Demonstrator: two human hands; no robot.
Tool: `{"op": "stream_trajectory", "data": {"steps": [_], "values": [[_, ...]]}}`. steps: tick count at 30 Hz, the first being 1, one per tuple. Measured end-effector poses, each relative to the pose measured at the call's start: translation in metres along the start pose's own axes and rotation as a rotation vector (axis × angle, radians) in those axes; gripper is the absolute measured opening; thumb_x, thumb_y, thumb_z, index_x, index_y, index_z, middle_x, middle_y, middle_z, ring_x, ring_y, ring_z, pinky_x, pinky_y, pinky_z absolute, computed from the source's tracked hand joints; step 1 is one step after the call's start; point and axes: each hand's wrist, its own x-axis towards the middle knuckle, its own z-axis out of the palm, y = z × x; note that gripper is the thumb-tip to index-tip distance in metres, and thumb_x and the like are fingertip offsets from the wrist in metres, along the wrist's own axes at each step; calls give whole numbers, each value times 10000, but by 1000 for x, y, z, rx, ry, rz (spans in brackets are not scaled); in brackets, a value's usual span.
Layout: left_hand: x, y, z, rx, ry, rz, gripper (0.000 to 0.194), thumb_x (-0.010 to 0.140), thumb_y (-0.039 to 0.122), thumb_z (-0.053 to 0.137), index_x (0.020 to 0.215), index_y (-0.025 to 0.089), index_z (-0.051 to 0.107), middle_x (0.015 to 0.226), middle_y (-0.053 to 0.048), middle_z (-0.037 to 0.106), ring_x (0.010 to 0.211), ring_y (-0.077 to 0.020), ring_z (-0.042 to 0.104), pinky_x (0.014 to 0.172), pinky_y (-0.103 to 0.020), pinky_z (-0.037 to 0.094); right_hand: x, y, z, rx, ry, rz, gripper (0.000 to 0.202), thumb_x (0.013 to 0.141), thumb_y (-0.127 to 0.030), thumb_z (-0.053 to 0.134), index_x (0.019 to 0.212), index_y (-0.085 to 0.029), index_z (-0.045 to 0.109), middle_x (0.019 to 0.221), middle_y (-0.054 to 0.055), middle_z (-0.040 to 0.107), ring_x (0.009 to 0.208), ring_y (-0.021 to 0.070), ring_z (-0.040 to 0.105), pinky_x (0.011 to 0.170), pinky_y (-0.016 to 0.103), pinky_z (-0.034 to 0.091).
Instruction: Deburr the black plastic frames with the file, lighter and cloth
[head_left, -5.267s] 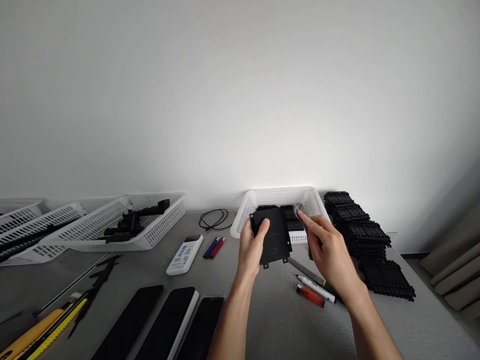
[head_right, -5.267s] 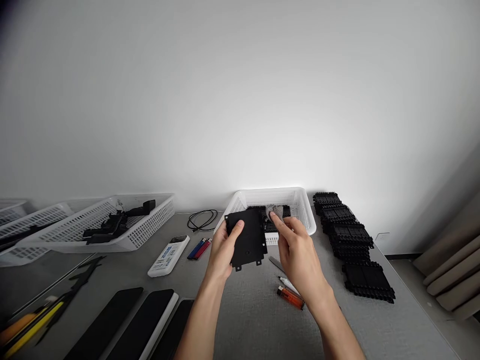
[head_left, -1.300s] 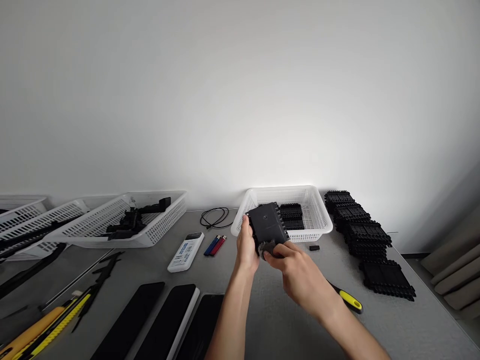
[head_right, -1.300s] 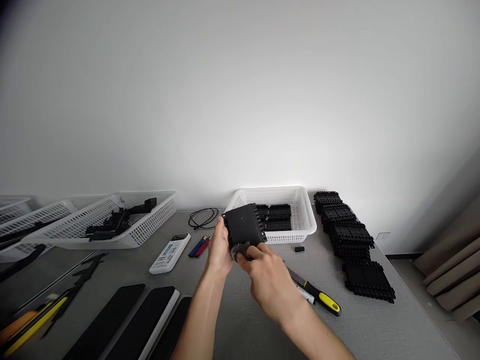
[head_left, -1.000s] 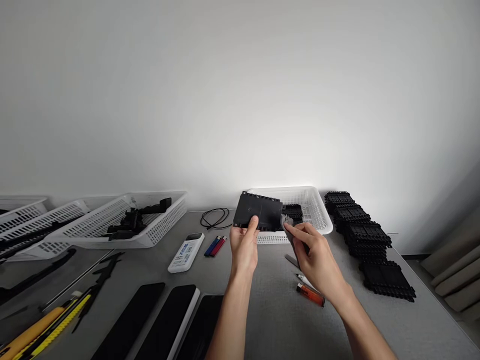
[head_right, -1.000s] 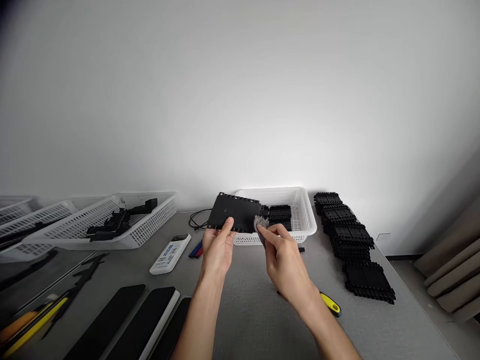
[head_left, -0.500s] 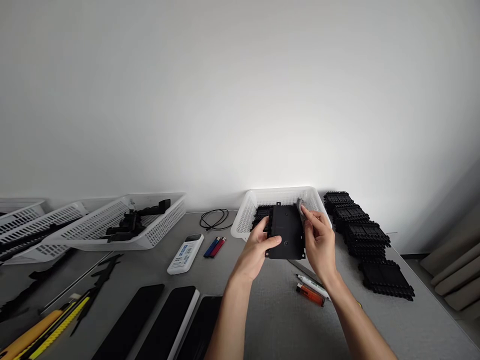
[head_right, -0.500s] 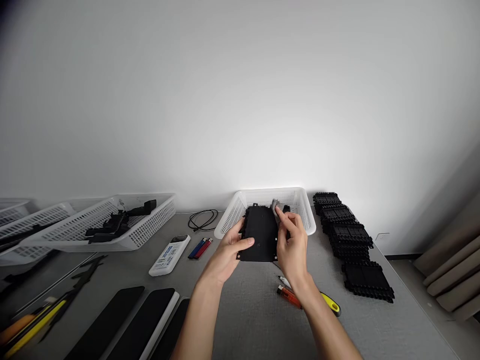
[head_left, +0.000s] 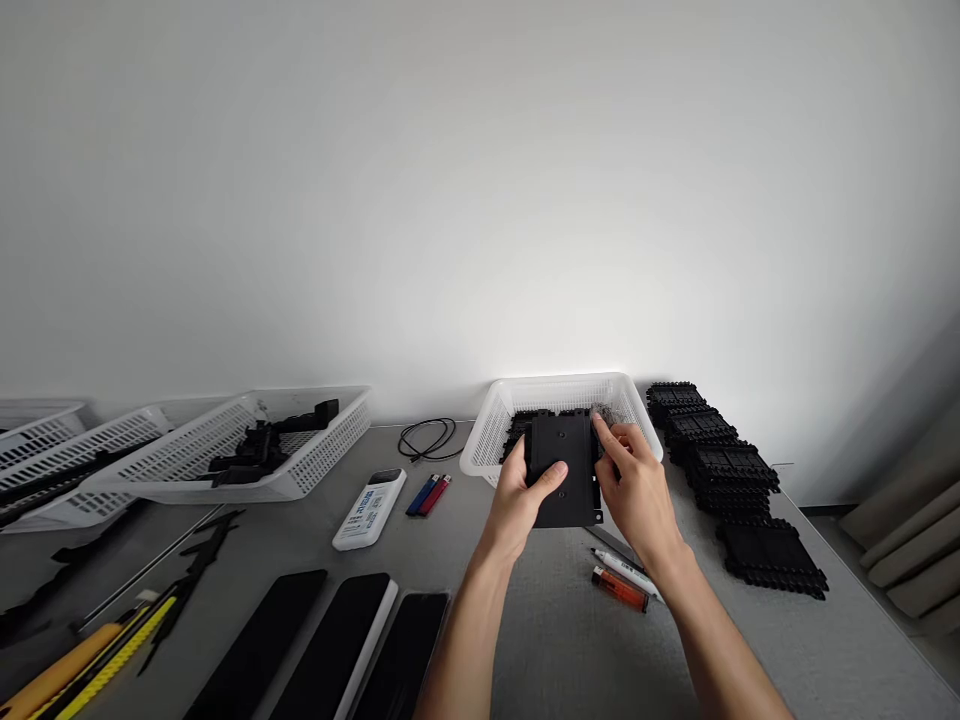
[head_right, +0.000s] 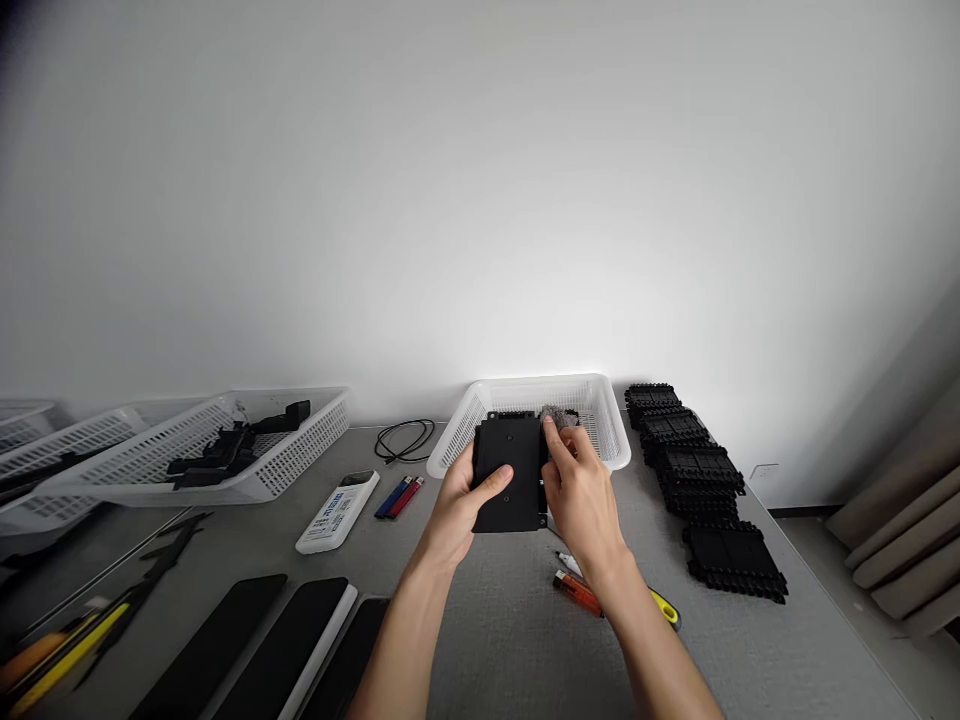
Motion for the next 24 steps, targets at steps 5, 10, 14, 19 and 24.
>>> {"op": "stream_trajectory", "data": {"steps": [5, 10, 14, 19, 24], "values": [[-1, -1, 2, 19, 2, 18, 559, 684, 346, 821, 1190, 193, 638, 1152, -121, 725, 1075, -331, 675, 907, -431, 551, 1, 1, -4, -47, -52, -31, 508, 925, -126, 385, 1403, -188, 548, 1040, 112, 617, 729, 173, 614, 676, 319, 556], [2, -3, -2, -33, 102, 60, 558, 663, 343, 834, 1160, 183, 637, 1099, -113, 740, 1017, -315, 694, 867, -406, 565, -1, -9, -6, -33, -159, -85, 481, 936, -113, 369, 1372, -154, 567, 994, 103, 612, 809, 196, 620, 730, 338, 549], [7, 0, -13, -108, 188, 95, 551, 636, 342, 850, 1124, 186, 648, 1028, -93, 756, 942, -299, 713, 801, -373, 576, -5, -23, -6, -4, -266, -125, 481, 922, -75, 371, 1355, -143, 567, 957, 85, 591, 814, 192, 613, 715, 323, 537], [8, 6, -22, -134, 258, 121, 512, 606, 331, 864, 1050, 172, 666, 950, -70, 757, 875, -273, 718, 760, -349, 575, -6, -35, -13, -17, -400, -178, 458, 909, -34, 372, 1289, -158, 595, 946, 70, 583, 781, 185, 590, 669, 308, 500], [7, 7, -23, -97, 225, 112, 556, 599, 351, 870, 1072, 160, 651, 945, -85, 755, 863, -279, 720, 732, -350, 578, -4, -31, -21, -6, -426, -205, 388, 893, -18, 397, 1113, -180, 673, 886, 52, 579, 751, 175, 566, 651, 293, 465]]}}
